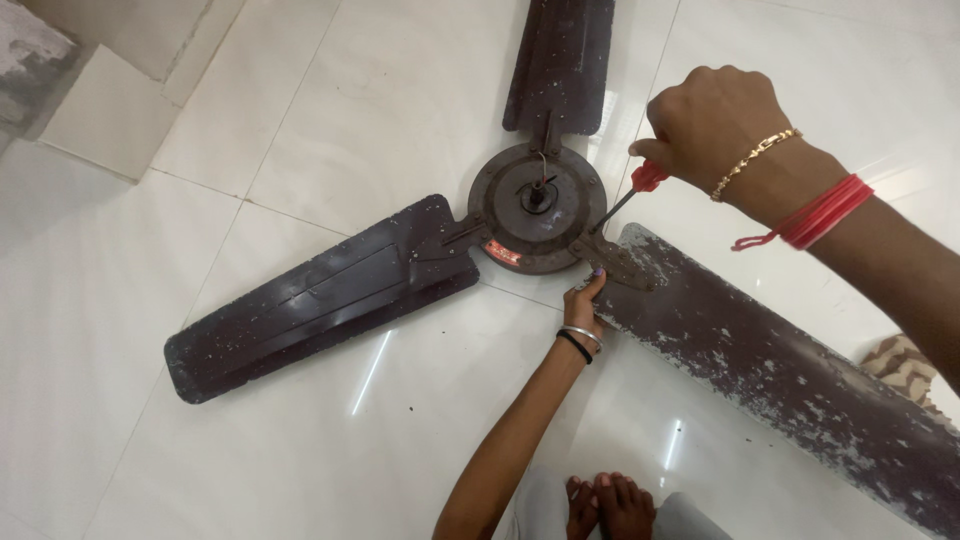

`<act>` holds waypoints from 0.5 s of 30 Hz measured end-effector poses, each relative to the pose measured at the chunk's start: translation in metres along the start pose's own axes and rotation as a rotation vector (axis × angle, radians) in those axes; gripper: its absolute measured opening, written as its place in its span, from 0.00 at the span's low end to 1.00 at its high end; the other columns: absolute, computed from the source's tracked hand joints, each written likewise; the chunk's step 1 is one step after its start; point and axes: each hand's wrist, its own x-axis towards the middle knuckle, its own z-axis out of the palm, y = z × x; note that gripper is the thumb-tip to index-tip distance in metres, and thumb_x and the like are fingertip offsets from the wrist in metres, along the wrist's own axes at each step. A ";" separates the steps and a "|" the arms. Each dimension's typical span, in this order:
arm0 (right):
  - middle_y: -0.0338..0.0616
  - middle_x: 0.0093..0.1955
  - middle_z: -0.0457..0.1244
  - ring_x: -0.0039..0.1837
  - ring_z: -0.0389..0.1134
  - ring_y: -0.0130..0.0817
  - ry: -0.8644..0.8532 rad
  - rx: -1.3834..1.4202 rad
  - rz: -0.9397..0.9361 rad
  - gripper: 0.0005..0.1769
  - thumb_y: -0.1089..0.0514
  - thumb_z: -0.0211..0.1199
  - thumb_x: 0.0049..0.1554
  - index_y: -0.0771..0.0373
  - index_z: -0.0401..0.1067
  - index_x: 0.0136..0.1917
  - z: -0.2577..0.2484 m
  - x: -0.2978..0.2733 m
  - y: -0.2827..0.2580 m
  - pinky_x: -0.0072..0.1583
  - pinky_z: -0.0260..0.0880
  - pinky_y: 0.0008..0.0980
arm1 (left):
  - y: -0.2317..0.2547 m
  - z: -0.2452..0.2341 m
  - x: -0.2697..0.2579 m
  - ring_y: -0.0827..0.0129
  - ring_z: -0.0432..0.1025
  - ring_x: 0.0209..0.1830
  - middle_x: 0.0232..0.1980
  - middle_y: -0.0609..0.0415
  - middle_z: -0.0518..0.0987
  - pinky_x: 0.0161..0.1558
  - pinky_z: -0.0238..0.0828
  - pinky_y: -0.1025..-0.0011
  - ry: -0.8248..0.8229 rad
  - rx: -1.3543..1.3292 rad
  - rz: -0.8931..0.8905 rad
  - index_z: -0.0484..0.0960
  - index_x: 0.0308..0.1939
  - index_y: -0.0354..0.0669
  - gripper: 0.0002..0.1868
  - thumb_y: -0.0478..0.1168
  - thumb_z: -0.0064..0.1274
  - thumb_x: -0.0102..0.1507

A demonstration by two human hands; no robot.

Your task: The person wipes a ceiling fan blade with a cloth, then uses a screwdriver to tighten a screw on the blade mount. The person then wipes the fan motor housing with the cloth.

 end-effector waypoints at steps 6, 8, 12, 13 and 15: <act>0.47 0.36 0.67 0.37 0.73 0.41 -0.123 0.041 -0.090 0.27 0.37 0.70 0.53 0.64 0.74 0.47 -0.008 0.001 0.003 0.41 0.75 0.36 | 0.002 0.003 -0.002 0.58 0.77 0.50 0.52 0.47 0.80 0.51 0.79 0.57 -0.001 0.004 -0.003 0.78 0.52 0.33 0.21 0.46 0.61 0.63; 0.50 0.48 0.65 0.40 0.73 0.45 -0.024 0.122 -0.158 0.23 0.49 0.75 0.47 0.63 0.74 0.51 -0.007 0.002 0.011 0.42 0.77 0.38 | 0.002 0.002 -0.003 0.59 0.77 0.51 0.53 0.47 0.81 0.52 0.79 0.59 0.007 0.009 -0.001 0.78 0.52 0.32 0.22 0.46 0.61 0.63; 0.48 0.45 0.70 0.46 0.74 0.43 0.039 0.204 -0.267 0.17 0.55 0.75 0.44 0.63 0.77 0.46 -0.001 0.008 0.014 0.47 0.78 0.38 | 0.002 0.001 -0.002 0.59 0.78 0.48 0.52 0.44 0.80 0.50 0.79 0.60 -0.002 0.036 -0.013 0.78 0.52 0.30 0.22 0.47 0.60 0.64; 0.46 0.44 0.71 0.46 0.74 0.42 0.088 0.189 -0.297 0.16 0.54 0.74 0.45 0.62 0.78 0.46 -0.001 0.009 0.014 0.48 0.77 0.38 | 0.002 0.001 -0.002 0.58 0.78 0.47 0.51 0.44 0.80 0.48 0.80 0.59 0.002 0.046 -0.025 0.77 0.51 0.30 0.23 0.47 0.59 0.64; 0.44 0.42 0.71 0.44 0.74 0.41 0.149 0.140 -0.312 0.16 0.50 0.73 0.47 0.59 0.79 0.46 -0.003 0.011 0.011 0.48 0.77 0.38 | 0.002 0.001 0.000 0.60 0.78 0.46 0.51 0.45 0.80 0.48 0.79 0.61 -0.032 -0.001 0.005 0.78 0.52 0.29 0.22 0.46 0.60 0.65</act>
